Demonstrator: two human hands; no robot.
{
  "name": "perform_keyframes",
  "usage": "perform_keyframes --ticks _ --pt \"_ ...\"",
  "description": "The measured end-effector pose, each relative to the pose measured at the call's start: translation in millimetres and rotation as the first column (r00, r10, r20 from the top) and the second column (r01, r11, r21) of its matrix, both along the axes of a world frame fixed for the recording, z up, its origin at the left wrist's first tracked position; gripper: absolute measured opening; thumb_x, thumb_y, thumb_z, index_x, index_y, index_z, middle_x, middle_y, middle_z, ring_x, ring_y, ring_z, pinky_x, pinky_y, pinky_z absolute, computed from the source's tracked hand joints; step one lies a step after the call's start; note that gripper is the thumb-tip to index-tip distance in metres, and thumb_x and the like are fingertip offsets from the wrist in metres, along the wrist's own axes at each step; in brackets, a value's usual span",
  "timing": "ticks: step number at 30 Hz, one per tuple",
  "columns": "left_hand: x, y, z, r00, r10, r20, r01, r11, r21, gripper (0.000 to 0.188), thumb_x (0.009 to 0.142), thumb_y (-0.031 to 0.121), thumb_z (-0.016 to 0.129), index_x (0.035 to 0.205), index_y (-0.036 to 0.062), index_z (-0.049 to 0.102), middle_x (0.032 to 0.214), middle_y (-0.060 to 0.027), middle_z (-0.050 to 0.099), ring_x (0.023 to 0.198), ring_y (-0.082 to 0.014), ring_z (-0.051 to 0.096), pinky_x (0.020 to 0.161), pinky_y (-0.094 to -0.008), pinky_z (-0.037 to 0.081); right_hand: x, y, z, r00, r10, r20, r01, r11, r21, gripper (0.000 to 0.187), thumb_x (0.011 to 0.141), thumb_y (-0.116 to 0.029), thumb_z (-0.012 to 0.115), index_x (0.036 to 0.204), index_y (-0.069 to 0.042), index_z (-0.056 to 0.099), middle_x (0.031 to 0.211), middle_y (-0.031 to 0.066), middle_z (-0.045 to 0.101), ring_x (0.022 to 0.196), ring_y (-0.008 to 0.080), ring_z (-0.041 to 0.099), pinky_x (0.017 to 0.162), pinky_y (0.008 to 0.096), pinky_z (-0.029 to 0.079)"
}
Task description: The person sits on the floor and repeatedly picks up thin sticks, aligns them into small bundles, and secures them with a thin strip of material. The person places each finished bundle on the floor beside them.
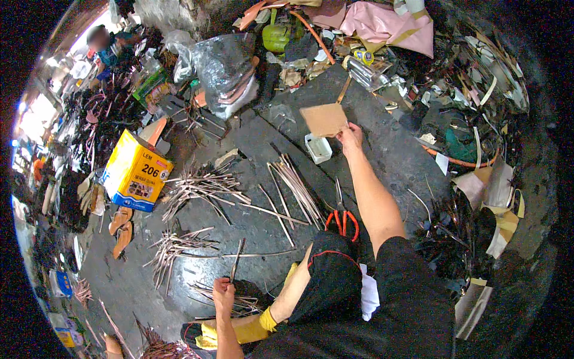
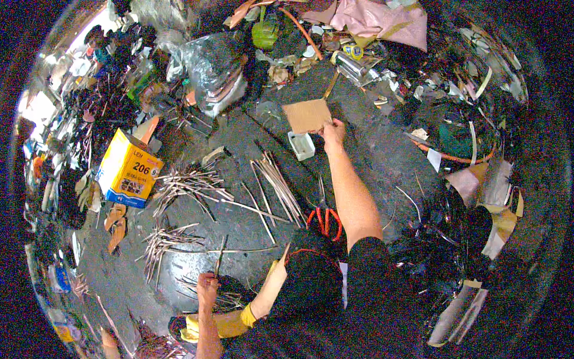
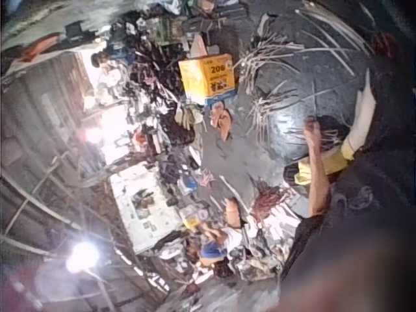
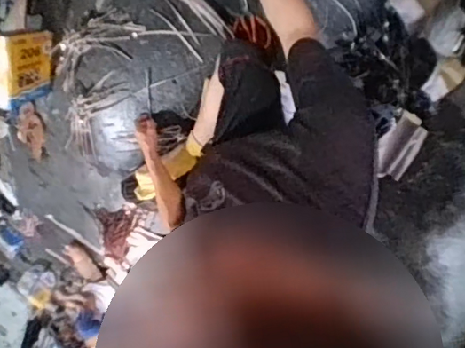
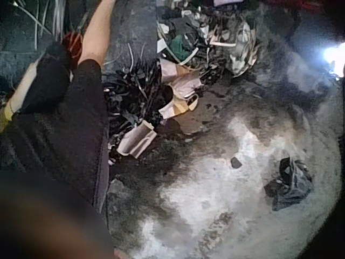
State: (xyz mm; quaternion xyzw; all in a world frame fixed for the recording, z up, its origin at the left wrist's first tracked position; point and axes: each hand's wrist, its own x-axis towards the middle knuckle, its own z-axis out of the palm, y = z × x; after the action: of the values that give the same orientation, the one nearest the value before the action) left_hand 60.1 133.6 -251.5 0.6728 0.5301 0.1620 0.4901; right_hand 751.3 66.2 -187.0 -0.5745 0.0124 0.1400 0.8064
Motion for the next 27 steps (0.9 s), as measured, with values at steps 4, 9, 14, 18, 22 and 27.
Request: perform_keyframes --ticks 4,9,14,18,22,27 --pt "1 -2 3 0.997 0.001 0.075 0.002 0.999 -0.035 0.025 0.082 0.009 0.062 0.105 0.0001 0.058 0.083 -0.0096 0.062 0.073 -0.0189 0.060 0.066 -0.0334 0.050 -47 -30 4 0.919 0.226 0.322 0.096 0.664 -0.742 0.058 0.090 -0.022 0.068 0.139 0.002 0.045 0.114 0.0175 0.067 0.106 0.0348 0.064 0.088 0.0493 0.052" --pt "4 -5 9 0.998 -0.001 0.067 0.003 1.000 -0.028 0.024 0.084 0.007 0.061 0.107 0.0000 0.058 0.080 -0.0064 0.060 0.070 -0.0162 0.057 0.064 -0.0319 0.048 -98 -103 5 0.798 0.428 0.425 0.470 0.000 -0.883 0.058 0.095 -0.047 0.057 0.141 -0.012 0.053 0.142 0.0204 0.049 0.133 0.0395 0.043 0.108 0.0579 0.034" --pt "7 -8 7 0.998 0.019 0.067 -0.021 0.999 0.036 0.025 0.084 0.006 0.062 0.108 0.0009 0.061 0.083 -0.0083 0.064 0.072 -0.0170 0.061 0.065 -0.0319 0.050 -135 -173 7 0.722 0.609 0.327 0.476 -0.096 -0.874 0.048 0.098 -0.045 0.054 0.137 -0.017 0.060 0.144 0.0159 0.049 0.139 0.0377 0.037 0.115 0.0613 0.022" --pt "9 -8 5 0.999 0.031 -0.013 -0.031 0.999 -0.004 0.025 0.082 0.008 0.063 0.107 0.0009 0.062 0.085 -0.0103 0.066 0.077 -0.0199 0.063 0.070 -0.0344 0.052 -154 -199 11 0.732 0.628 0.263 0.431 -0.128 -0.893 0.046 0.097 -0.044 0.057 0.134 -0.016 0.062 0.141 0.0151 0.051 0.137 0.0361 0.040 0.114 0.0609 0.024" --pt "12 -14 8 0.998 0.036 0.059 -0.043 0.991 0.128 0.025 0.082 0.008 0.064 0.106 0.0008 0.062 0.090 -0.0130 0.068 0.079 -0.0235 0.065 0.073 -0.0352 0.052 -178 -217 6 0.713 0.644 0.278 0.450 -0.115 -0.886 0.043 0.096 -0.042 0.058 0.127 -0.012 0.065 0.134 0.0155 0.056 0.130 0.0366 0.046 0.111 0.0629 0.029" --pt "17 -19 23 0.999 0.028 0.026 -0.032 0.984 0.174 0.021 0.082 0.006 0.062 0.103 0.0007 0.063 0.088 -0.0144 0.069 0.078 -0.0261 0.067 0.073 -0.0369 0.053 -217 -239 -6 0.667 0.686 0.291 0.516 -0.144 -0.844 0.044 0.096 -0.041 0.057 0.128 -0.011 0.064 0.133 0.0147 0.057 0.127 0.0344 0.049 0.110 0.0572 0.032"
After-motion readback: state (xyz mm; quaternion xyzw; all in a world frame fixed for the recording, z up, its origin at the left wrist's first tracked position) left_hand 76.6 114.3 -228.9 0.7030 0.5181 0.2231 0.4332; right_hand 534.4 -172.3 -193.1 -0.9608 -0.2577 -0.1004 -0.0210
